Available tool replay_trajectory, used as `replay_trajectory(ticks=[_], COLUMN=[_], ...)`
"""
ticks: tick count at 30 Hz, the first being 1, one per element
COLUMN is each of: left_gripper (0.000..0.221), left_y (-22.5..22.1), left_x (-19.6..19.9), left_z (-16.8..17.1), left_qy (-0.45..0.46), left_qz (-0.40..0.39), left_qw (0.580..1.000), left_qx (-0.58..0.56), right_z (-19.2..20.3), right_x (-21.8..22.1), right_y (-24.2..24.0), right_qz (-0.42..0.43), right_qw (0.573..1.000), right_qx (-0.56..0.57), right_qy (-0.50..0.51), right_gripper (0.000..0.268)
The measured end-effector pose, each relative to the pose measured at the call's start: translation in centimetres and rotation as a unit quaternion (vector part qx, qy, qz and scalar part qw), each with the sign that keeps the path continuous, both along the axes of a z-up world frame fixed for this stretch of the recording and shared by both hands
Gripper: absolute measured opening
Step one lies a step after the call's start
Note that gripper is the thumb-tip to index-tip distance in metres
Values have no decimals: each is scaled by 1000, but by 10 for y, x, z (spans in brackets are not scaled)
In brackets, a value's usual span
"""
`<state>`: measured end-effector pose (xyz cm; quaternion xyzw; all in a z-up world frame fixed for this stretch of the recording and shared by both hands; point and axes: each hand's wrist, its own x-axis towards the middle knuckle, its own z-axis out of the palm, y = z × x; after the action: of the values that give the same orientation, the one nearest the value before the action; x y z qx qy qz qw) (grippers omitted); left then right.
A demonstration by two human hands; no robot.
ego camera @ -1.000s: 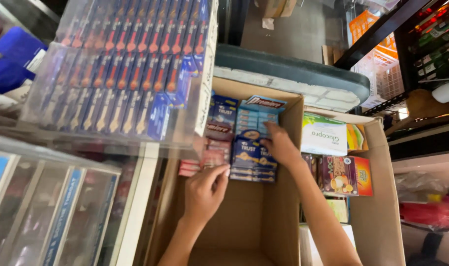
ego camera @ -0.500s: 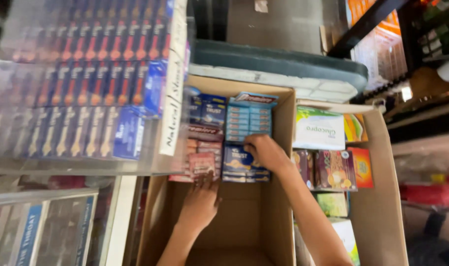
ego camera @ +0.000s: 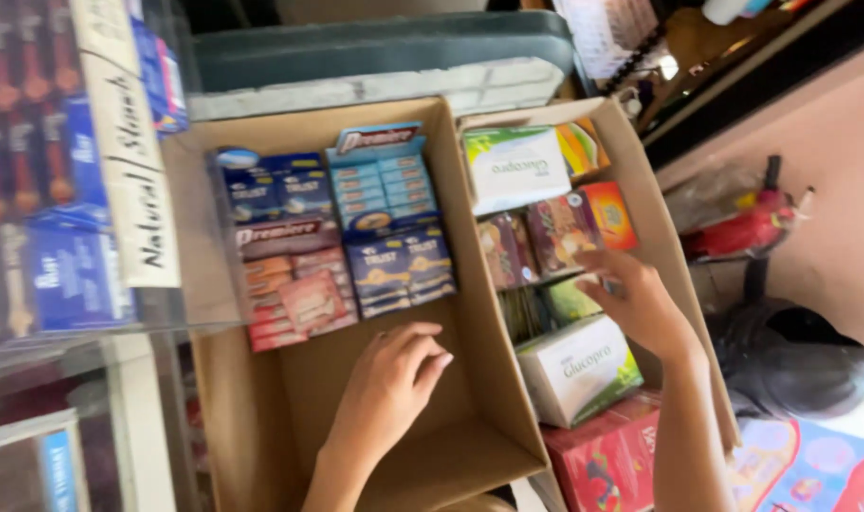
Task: The person takes small blue boxes from a cardboard box and places them into a clear plastic display case. They repeatedly reach into the box, pick up the boxes, and arrange them in rows within the display.
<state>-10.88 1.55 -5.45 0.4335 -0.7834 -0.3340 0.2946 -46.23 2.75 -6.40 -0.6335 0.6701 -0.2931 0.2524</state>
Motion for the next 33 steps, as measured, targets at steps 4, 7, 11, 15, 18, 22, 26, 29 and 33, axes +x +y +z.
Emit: replay_trajectory(ticks=[4,7,11,15,18,22,26,29,33], left_gripper=[10,12,18,24,31,33,37,38,40], left_y=[8,13,28,51,64,72,72,79,97], left_x=[-28,-47,-71,-90,-102,-108,-108,-114,-127], left_z=[5,9,4,-10,-34,-49,-52,-55,-63], left_qy=[39,53,47,59,-12,-67,-60,-78,-77], left_qz=[-67,-113,-175,-175,-191,-203,-204,-167,-70], left_qw=[997,992,983,982,980,974,975,980,988], left_qx=[-9,7,10,-29,-55,-80,-66,-77,-110], right_z=[-44,-87,-91,-66,-69,-78,-81,-87,-88], right_x=[-37,-44,-24,-5,-7,-12,-10,-13,-16], right_y=[67,108,124,119,115,120,118,117,119], right_qz=[-18,-19,-105,-194,-192,-179,-169,-144,-102], right_qw=[984,976,972,946,940,948,958,965,972], right_qx=[120,134,142,204,219,189,142,98,59], right_qy=[127,172,157,164,178,180,181,196,204], right_gripper=[61,85,105,95,88,84,78,68,58])
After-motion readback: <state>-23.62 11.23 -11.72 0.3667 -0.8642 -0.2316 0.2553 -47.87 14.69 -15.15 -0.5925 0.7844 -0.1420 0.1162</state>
